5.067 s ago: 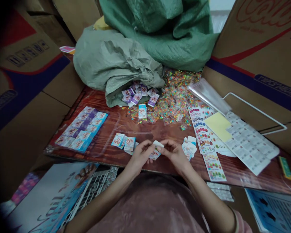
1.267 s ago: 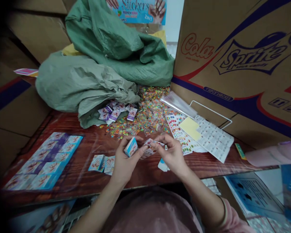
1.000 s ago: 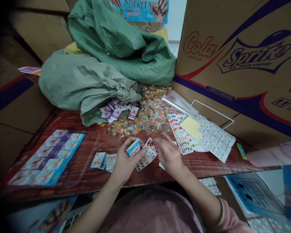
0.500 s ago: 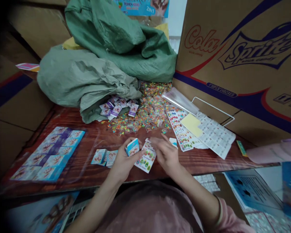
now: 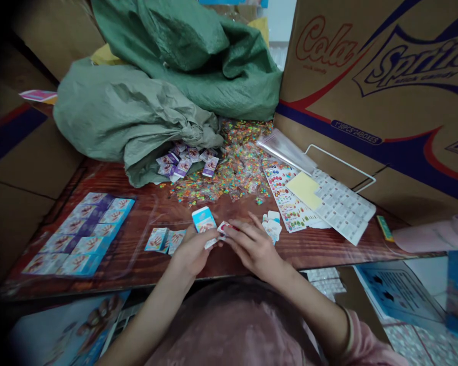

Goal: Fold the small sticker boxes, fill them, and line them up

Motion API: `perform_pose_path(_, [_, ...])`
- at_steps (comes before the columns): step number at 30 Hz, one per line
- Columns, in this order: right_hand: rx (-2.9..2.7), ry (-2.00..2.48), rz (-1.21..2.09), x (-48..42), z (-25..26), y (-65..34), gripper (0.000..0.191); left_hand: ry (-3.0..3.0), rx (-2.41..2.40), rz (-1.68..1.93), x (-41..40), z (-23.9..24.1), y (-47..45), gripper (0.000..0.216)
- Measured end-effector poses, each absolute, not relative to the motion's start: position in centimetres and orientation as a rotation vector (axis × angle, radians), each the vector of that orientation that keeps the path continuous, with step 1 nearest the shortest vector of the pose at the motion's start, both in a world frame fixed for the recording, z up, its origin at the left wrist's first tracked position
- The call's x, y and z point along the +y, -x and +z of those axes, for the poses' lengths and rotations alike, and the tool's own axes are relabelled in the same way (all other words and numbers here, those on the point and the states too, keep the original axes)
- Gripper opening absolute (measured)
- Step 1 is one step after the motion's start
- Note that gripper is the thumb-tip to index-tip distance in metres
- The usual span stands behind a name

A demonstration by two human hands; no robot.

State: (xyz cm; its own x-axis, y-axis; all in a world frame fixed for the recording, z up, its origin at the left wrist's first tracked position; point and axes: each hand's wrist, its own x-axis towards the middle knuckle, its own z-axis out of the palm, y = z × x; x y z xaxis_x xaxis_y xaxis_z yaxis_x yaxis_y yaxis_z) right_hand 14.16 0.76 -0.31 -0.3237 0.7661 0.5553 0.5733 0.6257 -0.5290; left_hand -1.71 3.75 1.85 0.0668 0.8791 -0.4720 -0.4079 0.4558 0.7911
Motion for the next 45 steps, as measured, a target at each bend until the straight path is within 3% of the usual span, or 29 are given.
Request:
perform_pose_path(4, [-2.162, 1.037, 0.121, 0.3, -1.0, -14.0, 0.052, -0.406, 1.055, 0.957, 4.2, 2.1, 2.2, 0.024])
perform_pose_path(10, [-1.665, 1.228, 0.424, 1.2, -0.6, -14.0, 0.019, -0.774, 1.072, 0.877, 3.7, 1.5, 2.3, 0.029])
perform_pose_path(13, [-1.440, 1.336, 0.598, 1.7, 0.5, -13.8, 0.016, -1.191, 1.143, 0.813, 3.3, 0.8, 1.9, 0.034])
perform_pose_path(18, [-1.864, 1.309, 0.424, 2.1, 1.4, -14.4, 0.017, -1.694, 1.495, 0.793, 3.1, 0.0, 1.8, 0.033])
perform_pose_path(26, [-2.308, 1.522, 0.612, 2.3, 1.7, -15.2, 0.020, -2.248, 1.489, 0.734, 1.9, -1.4, 1.8, 0.035])
perform_pose_path(32, [-2.331, 1.712, 0.580, 2.7, 0.5, -15.0, 0.022, -1.852, 1.339, 0.683, 1.8, -2.3, 1.9, 0.024])
perform_pose_path(38, [-1.915, 1.815, 0.194, 7.9, -2.9, -18.2, 0.011, -1.293, 1.274, 0.776, 2.1, -2.9, 2.0, 0.036])
perform_pose_path(45, [-1.892, 1.716, 0.312, 9.8, -5.1, -19.6, 0.011, -1.012, 1.262, 0.803, 2.2, -2.6, 1.6, 0.044])
